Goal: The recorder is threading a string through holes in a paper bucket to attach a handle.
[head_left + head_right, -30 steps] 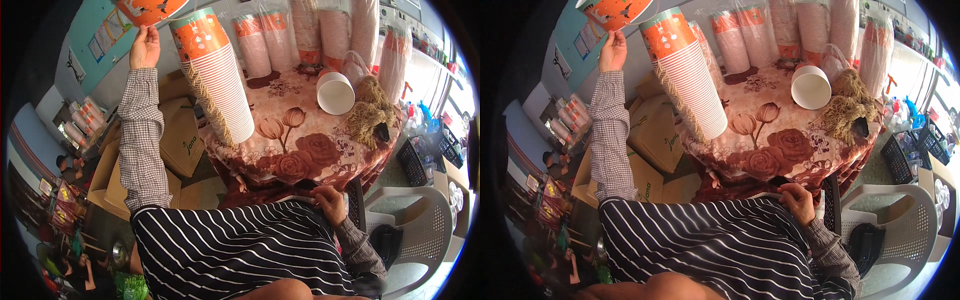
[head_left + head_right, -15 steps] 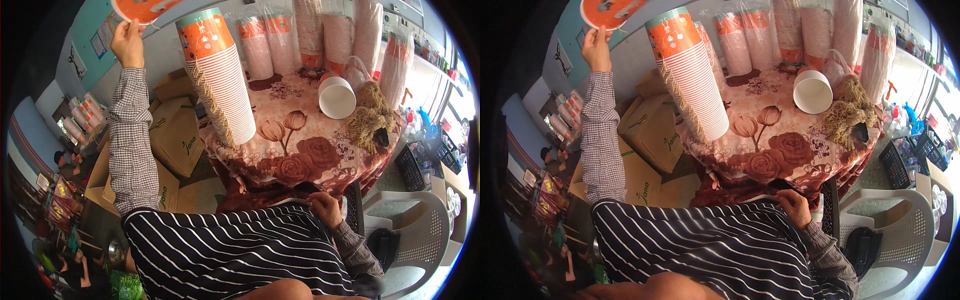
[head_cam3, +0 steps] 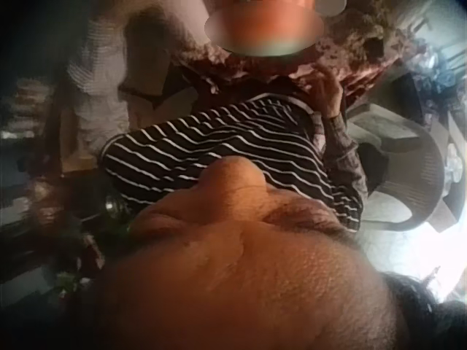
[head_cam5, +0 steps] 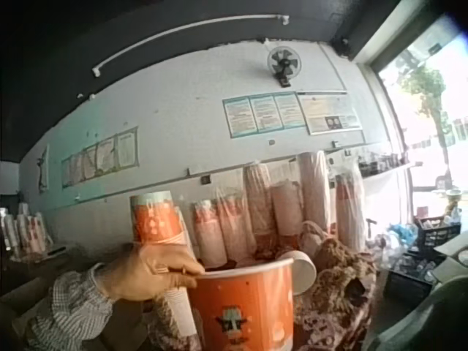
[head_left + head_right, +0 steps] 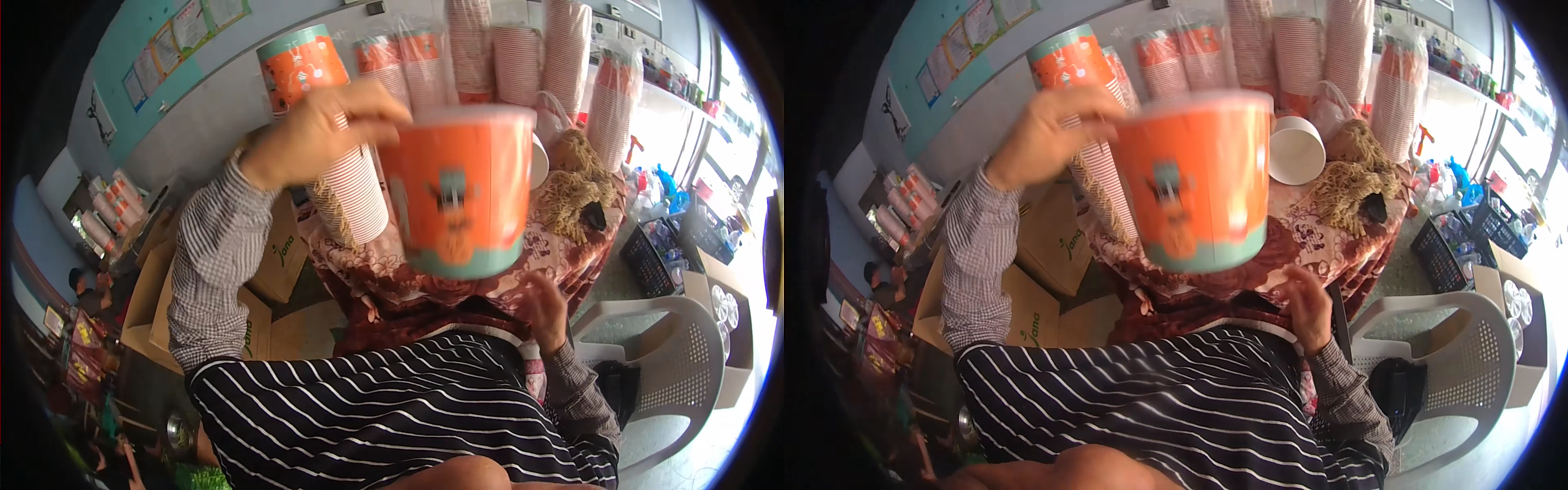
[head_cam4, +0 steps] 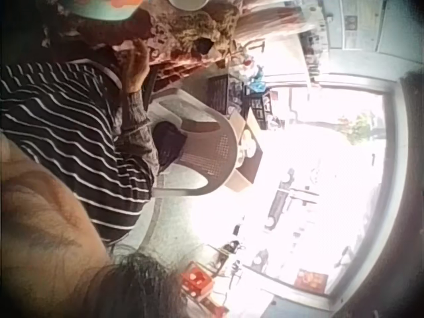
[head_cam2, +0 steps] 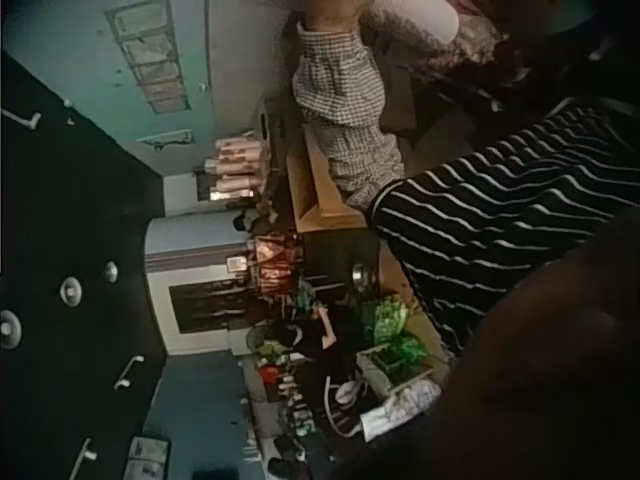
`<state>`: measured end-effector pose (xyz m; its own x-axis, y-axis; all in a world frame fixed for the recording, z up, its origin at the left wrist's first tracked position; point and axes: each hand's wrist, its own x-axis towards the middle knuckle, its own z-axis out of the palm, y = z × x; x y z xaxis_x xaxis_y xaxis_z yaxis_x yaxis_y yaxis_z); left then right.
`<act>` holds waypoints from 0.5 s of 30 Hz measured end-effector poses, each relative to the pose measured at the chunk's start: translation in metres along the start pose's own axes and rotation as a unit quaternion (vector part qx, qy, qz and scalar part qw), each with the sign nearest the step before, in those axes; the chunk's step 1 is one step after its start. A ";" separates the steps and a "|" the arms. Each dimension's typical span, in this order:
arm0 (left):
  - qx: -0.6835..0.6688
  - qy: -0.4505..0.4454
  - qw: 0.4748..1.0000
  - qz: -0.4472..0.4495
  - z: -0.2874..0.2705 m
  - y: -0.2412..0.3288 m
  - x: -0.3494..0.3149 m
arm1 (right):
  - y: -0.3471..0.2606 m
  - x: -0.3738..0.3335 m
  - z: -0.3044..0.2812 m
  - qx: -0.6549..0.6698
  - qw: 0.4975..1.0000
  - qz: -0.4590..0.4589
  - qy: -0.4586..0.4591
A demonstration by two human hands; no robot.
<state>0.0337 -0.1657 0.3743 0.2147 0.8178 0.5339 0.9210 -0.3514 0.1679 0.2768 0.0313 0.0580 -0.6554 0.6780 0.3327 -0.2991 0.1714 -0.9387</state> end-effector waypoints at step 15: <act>-0.107 -0.147 0.983 -0.017 0.043 0.012 -0.034 | -0.107 0.059 0.039 -0.008 0.953 -0.149 -0.263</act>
<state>0.0517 -0.1777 0.3224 0.2982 0.9162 0.2677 0.8470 -0.3833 0.3683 0.2427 0.0249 0.1819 -0.8015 0.1452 0.5801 -0.5186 0.3140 -0.7952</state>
